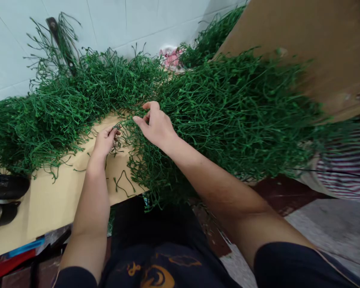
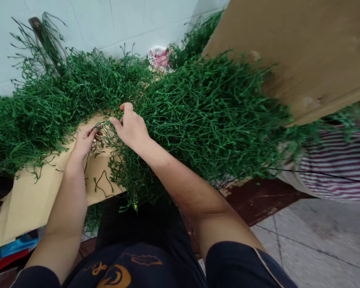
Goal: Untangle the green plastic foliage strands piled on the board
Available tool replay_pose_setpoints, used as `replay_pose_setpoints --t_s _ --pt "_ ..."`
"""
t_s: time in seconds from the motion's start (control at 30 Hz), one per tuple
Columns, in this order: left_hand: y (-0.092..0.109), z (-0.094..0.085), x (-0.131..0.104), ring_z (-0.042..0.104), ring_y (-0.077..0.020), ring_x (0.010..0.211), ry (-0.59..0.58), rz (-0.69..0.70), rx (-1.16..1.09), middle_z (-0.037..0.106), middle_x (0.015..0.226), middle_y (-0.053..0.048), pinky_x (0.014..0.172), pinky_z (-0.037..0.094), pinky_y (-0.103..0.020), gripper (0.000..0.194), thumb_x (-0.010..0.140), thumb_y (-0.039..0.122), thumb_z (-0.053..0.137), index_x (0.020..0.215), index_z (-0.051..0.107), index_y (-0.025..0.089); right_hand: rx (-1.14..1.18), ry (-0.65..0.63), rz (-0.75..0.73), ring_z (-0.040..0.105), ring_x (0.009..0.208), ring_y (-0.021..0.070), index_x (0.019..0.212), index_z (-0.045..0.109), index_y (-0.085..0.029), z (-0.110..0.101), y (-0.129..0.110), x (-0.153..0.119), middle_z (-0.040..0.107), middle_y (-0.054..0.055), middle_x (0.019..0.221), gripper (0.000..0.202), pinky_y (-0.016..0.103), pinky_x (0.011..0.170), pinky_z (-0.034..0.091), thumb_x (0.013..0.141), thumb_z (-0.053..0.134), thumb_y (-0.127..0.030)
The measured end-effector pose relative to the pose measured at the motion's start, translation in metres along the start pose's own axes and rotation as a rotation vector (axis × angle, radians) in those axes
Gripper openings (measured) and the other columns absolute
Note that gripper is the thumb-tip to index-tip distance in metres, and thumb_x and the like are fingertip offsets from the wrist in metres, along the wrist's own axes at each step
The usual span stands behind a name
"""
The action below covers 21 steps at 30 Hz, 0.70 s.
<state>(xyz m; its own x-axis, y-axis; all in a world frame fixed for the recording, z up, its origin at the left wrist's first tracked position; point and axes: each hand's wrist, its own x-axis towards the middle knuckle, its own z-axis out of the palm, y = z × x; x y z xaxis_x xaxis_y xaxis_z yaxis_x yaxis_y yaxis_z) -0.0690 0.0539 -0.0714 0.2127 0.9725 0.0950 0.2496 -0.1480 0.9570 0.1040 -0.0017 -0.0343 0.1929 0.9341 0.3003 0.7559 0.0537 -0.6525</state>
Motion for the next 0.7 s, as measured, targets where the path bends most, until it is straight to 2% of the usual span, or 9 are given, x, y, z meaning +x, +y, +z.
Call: replay_pose_setpoints --t_s 0.07,0.2,0.33,0.43,0.5,0.53,0.6,0.67,0.7 --pt "-0.002 0.001 0.000 0.044 -0.0059 0.044 -0.012 -0.006 0.000 0.061 0.060 0.001 0.045 0.034 -0.019 0.017 0.082 0.027 0.056 0.077 0.066 0.014 0.000 -0.009 0.010 0.058 0.074 0.0195 0.109 0.045 -0.012 -0.002 0.000 -0.001 0.061 0.005 0.078 0.036 0.032 0.071 0.042 0.084 0.052 -0.037" --pt "-0.005 0.001 -0.001 0.036 -0.0064 0.042 -0.039 0.051 0.042 0.057 0.054 0.001 0.043 0.027 -0.021 0.025 0.083 0.035 0.056 0.071 0.063 0.015 -0.033 -0.093 -0.050 0.052 0.068 0.0146 0.090 0.054 -0.015 -0.004 -0.002 -0.005 0.062 0.005 0.077 0.018 0.028 0.066 0.036 0.088 0.047 -0.032" --pt "-0.007 0.002 -0.002 0.040 -0.0082 0.047 -0.057 0.163 0.054 0.050 0.051 0.002 0.048 0.031 -0.022 0.033 0.079 0.045 0.061 0.063 0.060 0.016 -0.016 -0.139 -0.026 0.044 0.059 0.0105 0.082 0.055 -0.016 -0.004 -0.004 -0.005 0.054 0.000 0.064 0.019 0.025 0.060 0.031 0.087 0.049 -0.033" --pt "-0.007 0.003 -0.003 0.043 -0.0090 0.049 -0.054 0.174 0.033 0.049 0.051 0.002 0.051 0.033 -0.023 0.038 0.079 0.051 0.058 0.064 0.060 0.016 0.021 -0.192 0.014 0.040 0.054 0.0087 0.077 0.053 -0.016 -0.001 -0.001 -0.002 0.047 -0.003 0.057 0.020 0.024 0.056 0.029 0.085 0.052 -0.035" --pt "-0.006 0.004 -0.003 0.042 -0.0088 0.049 -0.030 0.174 0.023 0.048 0.051 0.002 0.051 0.034 -0.023 0.042 0.081 0.053 0.053 0.062 0.059 0.016 0.040 -0.213 0.032 0.040 0.055 0.0087 0.075 0.053 -0.015 0.002 0.002 0.000 0.047 -0.003 0.060 0.020 0.024 0.056 0.031 0.084 0.053 -0.033" --pt "-0.005 0.004 -0.003 0.042 -0.0087 0.050 -0.015 0.180 0.028 0.048 0.051 0.002 0.052 0.034 -0.023 0.043 0.082 0.053 0.052 0.061 0.058 0.016 0.043 -0.190 0.038 0.042 0.057 0.0092 0.077 0.053 -0.015 0.003 0.004 0.001 0.050 -0.001 0.065 0.018 0.025 0.058 0.033 0.082 0.055 -0.032" --pt "-0.004 0.005 -0.003 0.042 -0.0086 0.051 0.004 0.198 0.048 0.047 0.052 0.002 0.053 0.034 -0.022 0.042 0.081 0.051 0.054 0.060 0.057 0.015 0.035 -0.055 0.029 0.048 0.067 0.0117 0.088 0.053 -0.014 0.004 0.006 0.000 0.055 0.004 0.083 0.018 0.027 0.063 0.039 0.079 0.058 -0.029" --pt "-0.004 0.006 -0.003 0.042 -0.0084 0.052 0.008 0.198 0.056 0.047 0.052 0.003 0.053 0.034 -0.021 0.039 0.081 0.049 0.056 0.060 0.057 0.015 0.011 0.117 -0.029 0.052 0.082 0.0157 0.100 0.051 -0.013 0.004 0.006 -0.003 0.053 0.011 0.102 0.027 0.030 0.071 0.043 0.079 0.059 -0.028" --pt "-0.003 0.006 -0.003 0.041 -0.0081 0.052 0.009 0.192 0.052 0.047 0.052 0.003 0.053 0.034 -0.021 0.039 0.081 0.049 0.056 0.061 0.057 0.015 -0.002 0.160 -0.080 0.053 0.088 0.0175 0.103 0.050 -0.013 0.005 0.005 -0.005 0.052 0.013 0.107 0.028 0.032 0.075 0.044 0.080 0.057 -0.028"
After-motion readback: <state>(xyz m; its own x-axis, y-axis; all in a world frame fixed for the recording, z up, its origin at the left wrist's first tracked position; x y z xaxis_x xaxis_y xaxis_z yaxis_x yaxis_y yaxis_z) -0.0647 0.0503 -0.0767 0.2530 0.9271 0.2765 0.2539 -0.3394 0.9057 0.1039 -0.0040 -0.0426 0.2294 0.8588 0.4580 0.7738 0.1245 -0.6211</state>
